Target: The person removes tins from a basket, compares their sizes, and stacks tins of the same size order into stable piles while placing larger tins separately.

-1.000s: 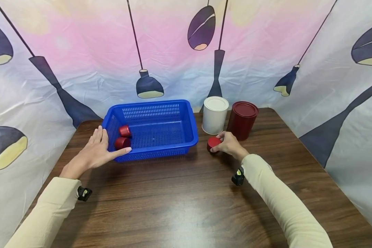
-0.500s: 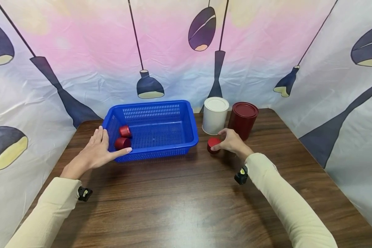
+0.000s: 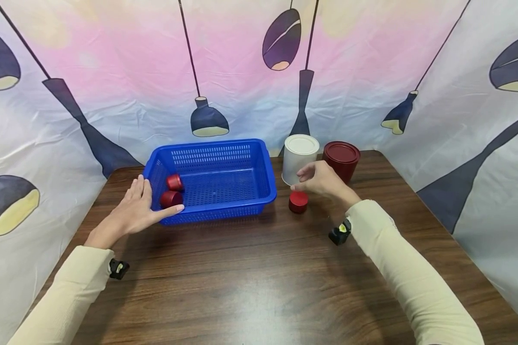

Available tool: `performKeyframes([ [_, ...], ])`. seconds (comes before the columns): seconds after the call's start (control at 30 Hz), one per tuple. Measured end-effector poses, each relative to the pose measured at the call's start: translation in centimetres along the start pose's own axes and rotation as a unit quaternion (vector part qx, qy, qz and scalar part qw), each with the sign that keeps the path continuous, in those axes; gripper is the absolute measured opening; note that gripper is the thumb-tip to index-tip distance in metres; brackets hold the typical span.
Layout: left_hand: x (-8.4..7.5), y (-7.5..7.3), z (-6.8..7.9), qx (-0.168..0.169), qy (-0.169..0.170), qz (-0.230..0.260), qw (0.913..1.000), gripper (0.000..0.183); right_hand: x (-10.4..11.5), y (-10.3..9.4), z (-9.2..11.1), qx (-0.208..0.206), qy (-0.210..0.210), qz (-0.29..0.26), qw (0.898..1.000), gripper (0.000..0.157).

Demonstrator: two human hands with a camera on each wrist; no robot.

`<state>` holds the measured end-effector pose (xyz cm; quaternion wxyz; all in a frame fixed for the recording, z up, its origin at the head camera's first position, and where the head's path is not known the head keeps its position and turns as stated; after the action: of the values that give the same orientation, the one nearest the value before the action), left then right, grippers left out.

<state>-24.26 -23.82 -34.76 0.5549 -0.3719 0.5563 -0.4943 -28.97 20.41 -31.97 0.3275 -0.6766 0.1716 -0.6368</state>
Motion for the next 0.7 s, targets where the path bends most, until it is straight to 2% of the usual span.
performKeyframes([
  [0.27,0.0,0.0,0.0,-0.001,-0.003,0.002,1.0000,0.135,3.8,1.1,-0.8,0.020,-0.020,-0.009,1.000,0.044],
  [0.7,0.1,0.0,0.0,0.002,-0.004,0.000,1.0000,0.135,10.0,6.1,-3.0,0.058,-0.095,-0.009,0.994,0.032],
])
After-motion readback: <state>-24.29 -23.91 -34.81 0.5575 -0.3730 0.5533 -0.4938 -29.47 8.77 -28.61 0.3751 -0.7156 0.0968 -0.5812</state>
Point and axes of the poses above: each hand's wrist, its own z-axis away from the middle knuckle, its own y-axis out of the palm, x = y × z, the point moved 6 cm from there along -z, towards the middle knuckle, and after that the axes turned 2 degrees about -z, right-handed, at the moved point
